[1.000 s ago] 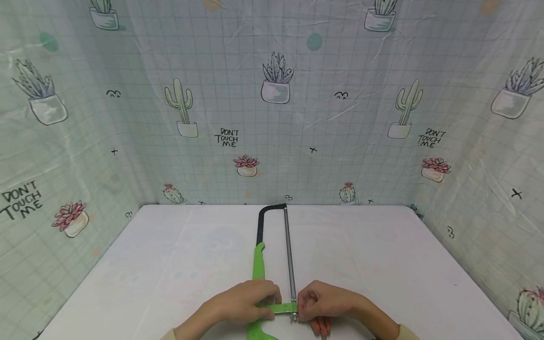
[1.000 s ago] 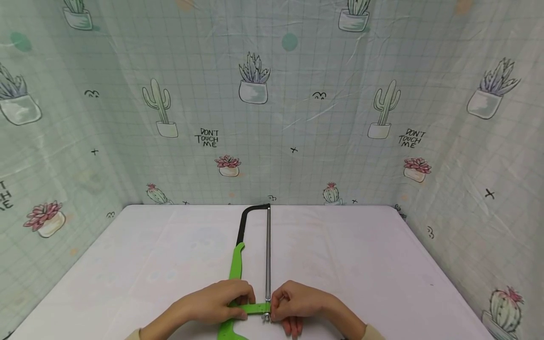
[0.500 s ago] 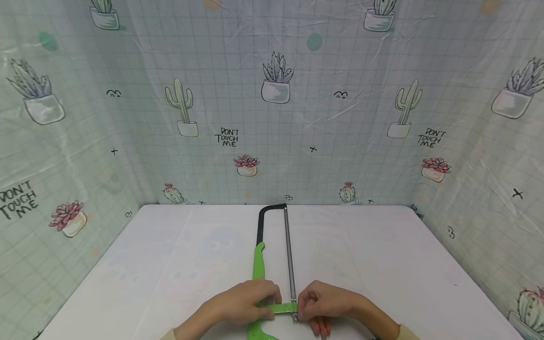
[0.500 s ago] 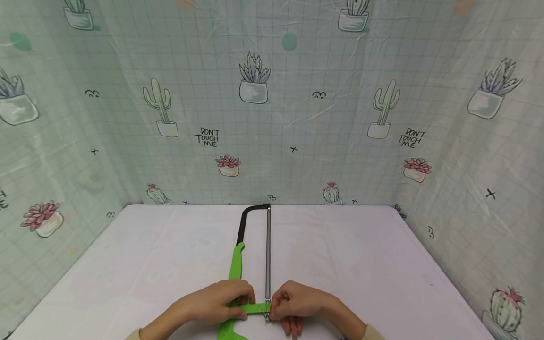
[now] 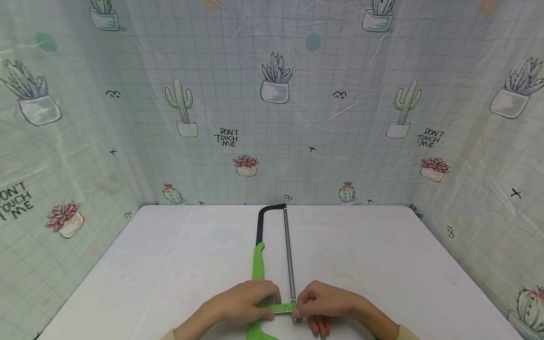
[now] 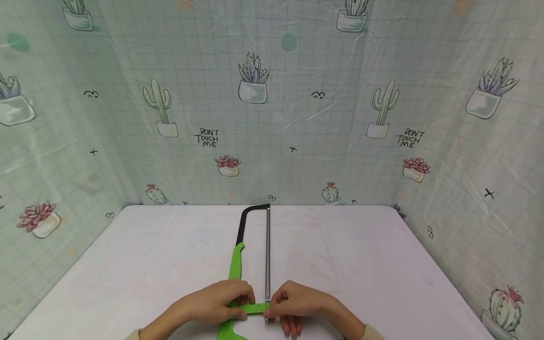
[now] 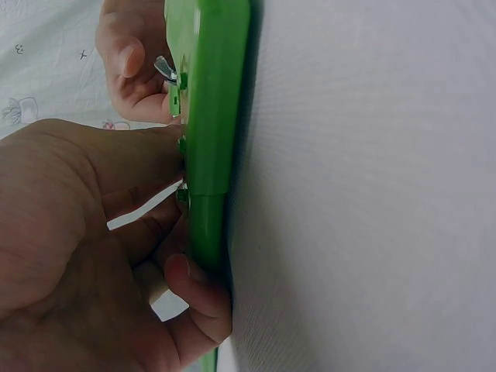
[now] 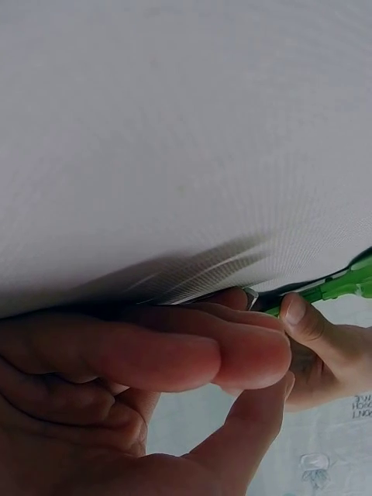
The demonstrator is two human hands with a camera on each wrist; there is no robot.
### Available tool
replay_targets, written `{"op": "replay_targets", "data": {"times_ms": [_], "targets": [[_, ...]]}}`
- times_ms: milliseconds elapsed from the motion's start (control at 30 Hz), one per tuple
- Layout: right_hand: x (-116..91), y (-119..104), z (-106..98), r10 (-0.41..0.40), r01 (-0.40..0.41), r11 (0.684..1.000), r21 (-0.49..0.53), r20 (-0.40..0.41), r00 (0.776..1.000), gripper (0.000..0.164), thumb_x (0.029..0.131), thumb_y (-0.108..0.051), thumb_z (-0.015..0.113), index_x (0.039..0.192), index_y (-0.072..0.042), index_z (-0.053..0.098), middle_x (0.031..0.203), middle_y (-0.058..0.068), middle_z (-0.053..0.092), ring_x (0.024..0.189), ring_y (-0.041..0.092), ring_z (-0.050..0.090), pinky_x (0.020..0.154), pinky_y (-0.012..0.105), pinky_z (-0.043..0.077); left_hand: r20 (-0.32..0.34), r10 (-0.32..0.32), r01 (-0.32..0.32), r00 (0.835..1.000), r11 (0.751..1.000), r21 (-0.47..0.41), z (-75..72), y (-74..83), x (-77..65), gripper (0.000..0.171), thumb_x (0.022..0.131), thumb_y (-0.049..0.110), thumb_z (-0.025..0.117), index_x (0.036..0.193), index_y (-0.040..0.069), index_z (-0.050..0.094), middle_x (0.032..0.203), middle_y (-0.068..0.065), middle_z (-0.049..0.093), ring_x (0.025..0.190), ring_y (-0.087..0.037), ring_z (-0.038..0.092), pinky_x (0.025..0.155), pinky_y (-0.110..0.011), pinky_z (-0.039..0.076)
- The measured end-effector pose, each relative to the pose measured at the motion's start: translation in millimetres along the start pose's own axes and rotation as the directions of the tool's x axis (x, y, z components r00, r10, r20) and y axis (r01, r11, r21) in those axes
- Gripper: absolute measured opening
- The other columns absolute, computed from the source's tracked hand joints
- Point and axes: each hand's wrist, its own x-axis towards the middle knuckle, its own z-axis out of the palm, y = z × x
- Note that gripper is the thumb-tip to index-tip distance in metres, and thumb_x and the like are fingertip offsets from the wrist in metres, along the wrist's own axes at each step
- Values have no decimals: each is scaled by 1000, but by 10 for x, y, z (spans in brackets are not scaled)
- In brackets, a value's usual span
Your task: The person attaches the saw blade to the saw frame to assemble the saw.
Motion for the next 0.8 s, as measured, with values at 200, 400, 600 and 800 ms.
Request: {"op": "replay_targets", "data": {"times_ms": [200,400,600,800], "targets": [[-1,13,11,10,-10,1000,9,-7,1000,40,97,-29,66,88,11,64,54,14,61,42,0,55,42,16,44,2,-4,4,1000,1000,-2,9,16,-5,16,94,32,74,109,29,67,94,20,57,87,4,51,79,-19,46],[-9,19,18,10,-10,1000,12,-10,1000,27,97,-30,68,83,-7,67,55,-5,64,42,0,55,42,15,44,4,-7,7,1000,1000,-2,14,19,-2,16,95,33,73,108,29,67,95,20,57,87,4,51,79,-19,46],[-9,24,15,13,-13,1000,7,-17,1000,26,97,-29,68,82,-8,68,55,-6,64,42,-1,55,42,15,43,0,-2,2,1000,1000,3,20,12,4,16,95,33,73,109,29,67,95,20,57,87,4,51,79,-19,47],[4,47,20,10,-10,1000,0,-20,1000,24,96,-30,69,81,-11,67,54,-6,64,42,0,55,42,15,43,1,7,-7,1000,1000,6,25,12,5,16,95,31,73,109,27,67,95,20,57,87,4,51,79,-18,47]]}}
